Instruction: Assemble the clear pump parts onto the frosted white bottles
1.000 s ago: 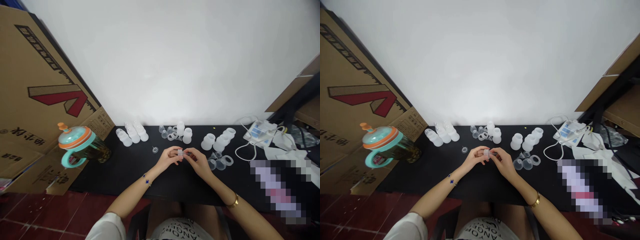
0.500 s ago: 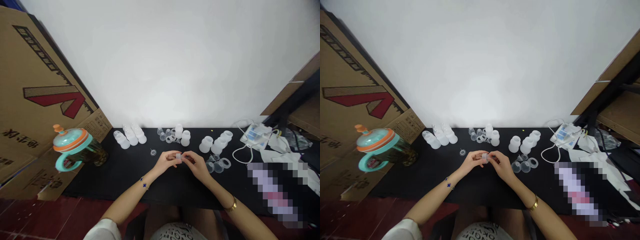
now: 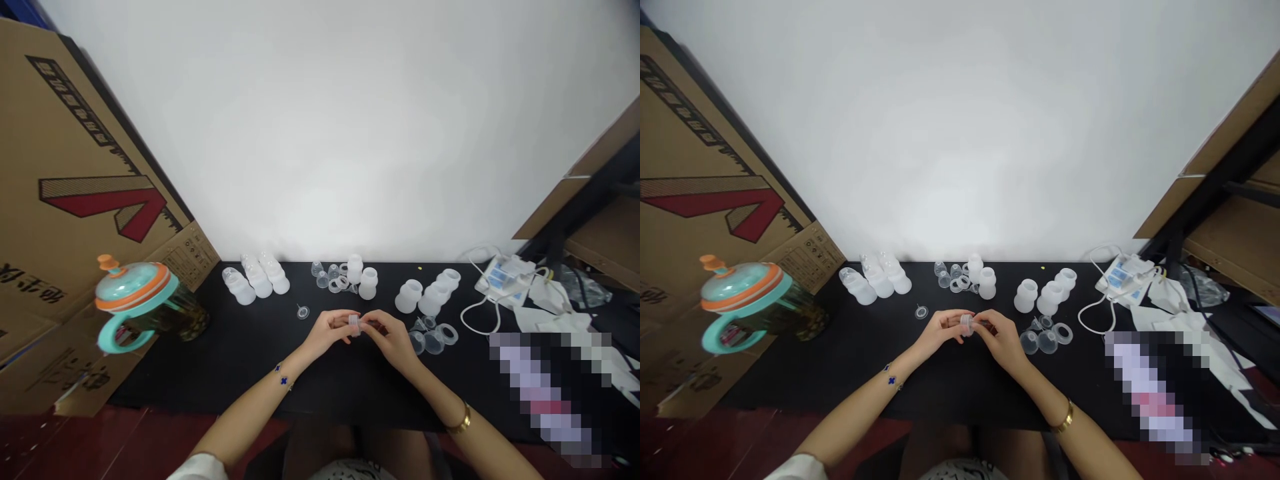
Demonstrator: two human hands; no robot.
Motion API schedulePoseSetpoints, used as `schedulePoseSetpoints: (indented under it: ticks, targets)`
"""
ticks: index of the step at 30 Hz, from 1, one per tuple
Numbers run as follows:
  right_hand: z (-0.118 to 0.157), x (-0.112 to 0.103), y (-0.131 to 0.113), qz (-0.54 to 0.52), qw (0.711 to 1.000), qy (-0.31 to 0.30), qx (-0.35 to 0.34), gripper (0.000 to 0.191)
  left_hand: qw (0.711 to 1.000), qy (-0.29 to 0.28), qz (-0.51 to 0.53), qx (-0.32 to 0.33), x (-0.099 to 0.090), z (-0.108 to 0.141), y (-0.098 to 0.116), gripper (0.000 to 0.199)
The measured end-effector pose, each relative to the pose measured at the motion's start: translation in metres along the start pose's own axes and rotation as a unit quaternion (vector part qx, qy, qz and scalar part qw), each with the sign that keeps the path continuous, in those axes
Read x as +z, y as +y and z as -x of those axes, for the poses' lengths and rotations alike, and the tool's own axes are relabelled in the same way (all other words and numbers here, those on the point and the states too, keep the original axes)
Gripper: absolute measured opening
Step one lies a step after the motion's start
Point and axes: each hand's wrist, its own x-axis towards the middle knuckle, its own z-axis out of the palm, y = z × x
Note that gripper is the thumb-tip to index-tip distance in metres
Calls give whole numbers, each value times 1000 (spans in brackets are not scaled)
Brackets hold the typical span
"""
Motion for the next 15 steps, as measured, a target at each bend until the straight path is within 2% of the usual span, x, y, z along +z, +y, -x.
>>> schedulePoseSetpoints:
  ticks: [4,9,12,15]
  targets:
    - [0,2,4,-10,1000,7,10,19,1000,1,8,3,1,0,0,49]
    - [0,4,9,-25,998,31,42,27,1000,13,20,13,2,1,4,61]
    - [0,4,10,-55,996,34,66,34,1000,21,12,18,2,1,6,56]
    - [0,3,8,-74,995,16,61,36,1000,10,16,8,0,1,6,52]
